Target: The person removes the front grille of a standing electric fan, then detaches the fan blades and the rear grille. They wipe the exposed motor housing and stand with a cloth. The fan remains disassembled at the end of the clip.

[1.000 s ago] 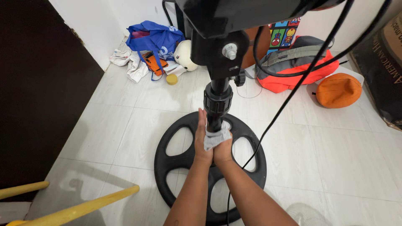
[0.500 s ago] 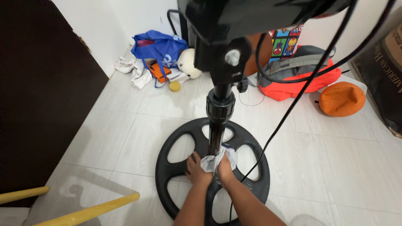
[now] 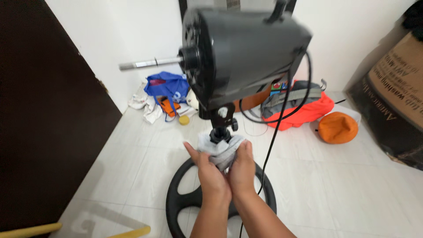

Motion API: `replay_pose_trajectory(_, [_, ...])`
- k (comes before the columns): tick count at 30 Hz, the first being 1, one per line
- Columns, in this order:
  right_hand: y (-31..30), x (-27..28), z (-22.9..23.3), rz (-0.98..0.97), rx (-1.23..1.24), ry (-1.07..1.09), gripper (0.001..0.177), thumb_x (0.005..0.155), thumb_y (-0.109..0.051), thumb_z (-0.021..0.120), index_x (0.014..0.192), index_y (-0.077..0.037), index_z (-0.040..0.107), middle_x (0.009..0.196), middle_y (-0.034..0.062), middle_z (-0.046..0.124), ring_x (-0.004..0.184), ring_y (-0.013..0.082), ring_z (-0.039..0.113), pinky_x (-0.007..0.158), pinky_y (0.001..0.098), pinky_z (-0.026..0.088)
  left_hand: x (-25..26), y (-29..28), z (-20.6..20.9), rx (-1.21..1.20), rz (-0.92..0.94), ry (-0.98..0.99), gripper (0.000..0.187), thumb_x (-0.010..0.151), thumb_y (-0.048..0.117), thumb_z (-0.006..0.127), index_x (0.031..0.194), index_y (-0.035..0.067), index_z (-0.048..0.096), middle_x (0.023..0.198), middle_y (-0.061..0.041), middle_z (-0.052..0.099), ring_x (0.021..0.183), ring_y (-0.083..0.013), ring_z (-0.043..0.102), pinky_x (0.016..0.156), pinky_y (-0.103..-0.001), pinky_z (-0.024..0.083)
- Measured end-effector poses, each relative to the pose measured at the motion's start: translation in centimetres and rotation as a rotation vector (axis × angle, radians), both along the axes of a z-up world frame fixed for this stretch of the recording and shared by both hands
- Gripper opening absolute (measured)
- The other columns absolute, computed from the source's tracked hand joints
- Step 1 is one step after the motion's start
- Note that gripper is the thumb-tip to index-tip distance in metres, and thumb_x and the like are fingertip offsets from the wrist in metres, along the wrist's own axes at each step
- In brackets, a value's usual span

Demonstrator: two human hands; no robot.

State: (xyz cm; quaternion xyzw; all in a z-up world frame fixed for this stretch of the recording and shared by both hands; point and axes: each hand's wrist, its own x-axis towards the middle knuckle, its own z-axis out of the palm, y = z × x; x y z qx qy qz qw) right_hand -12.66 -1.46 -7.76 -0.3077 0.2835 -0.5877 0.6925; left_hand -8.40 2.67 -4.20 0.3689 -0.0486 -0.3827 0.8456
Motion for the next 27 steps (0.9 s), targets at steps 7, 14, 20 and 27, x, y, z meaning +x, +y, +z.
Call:
replay_pose_trajectory(7, [3.9,-1.1,9.0,-0.419,-0.388,-0.046,0.009,0.107,-0.007,0.050,0.115,-0.004,0.048,0.113,0.0137,0.061,0.093,0.0155,0.058,0.077,0.0276,0.051,-0.9,0.8,7.0,-0.321,0.518,-0.849,0.057,0.096,-0.007,0.060,0.141,0.003,0.027,0.151,-0.021,0.030,0.160,-0.0318,0.028,0.128,-0.048,0.029])
replay_pose_trajectory(14, [-0.5,0.2,8.3,-0.580,-0.924,0.570,0.033,0.098,-0.003,0.058,0.130,0.003,0.051,0.129,0.0214,0.058,0.120,0.0335,0.059,0.107,0.0409,0.045,2.4,-2.3,2.5,0.168,0.154,-0.844,0.021,0.107,0.019,0.054,0.117,0.001,0.052,0.112,-0.013,0.065,0.106,-0.0244,0.064,0.095,-0.033,0.051])
replay_pose_trajectory(20, [2.0,-0.7,0.2,-0.220,-0.640,0.760,0.044,0.091,-0.008,0.063,0.132,0.001,0.050,0.120,0.0182,0.064,0.111,0.0329,0.065,0.096,0.0389,0.050,5.4,-2.3,0.6,0.027,-0.312,-0.862,0.048,0.083,0.014,0.070,0.128,0.004,0.058,0.110,-0.010,0.073,0.100,-0.0166,0.069,0.088,-0.030,0.055])
replay_pose_trajectory(27, [1.4,1.8,-3.9,-0.108,-0.500,0.728,0.080,0.070,-0.011,0.082,0.135,0.002,0.038,0.120,0.0166,0.061,0.109,0.0280,0.063,0.089,0.0390,0.050,6.3,-4.7,2.6,0.084,-0.417,-1.052,0.041,0.066,0.011,0.090,0.102,0.001,0.073,0.094,-0.008,0.079,0.087,-0.0162,0.076,0.079,-0.031,0.061])
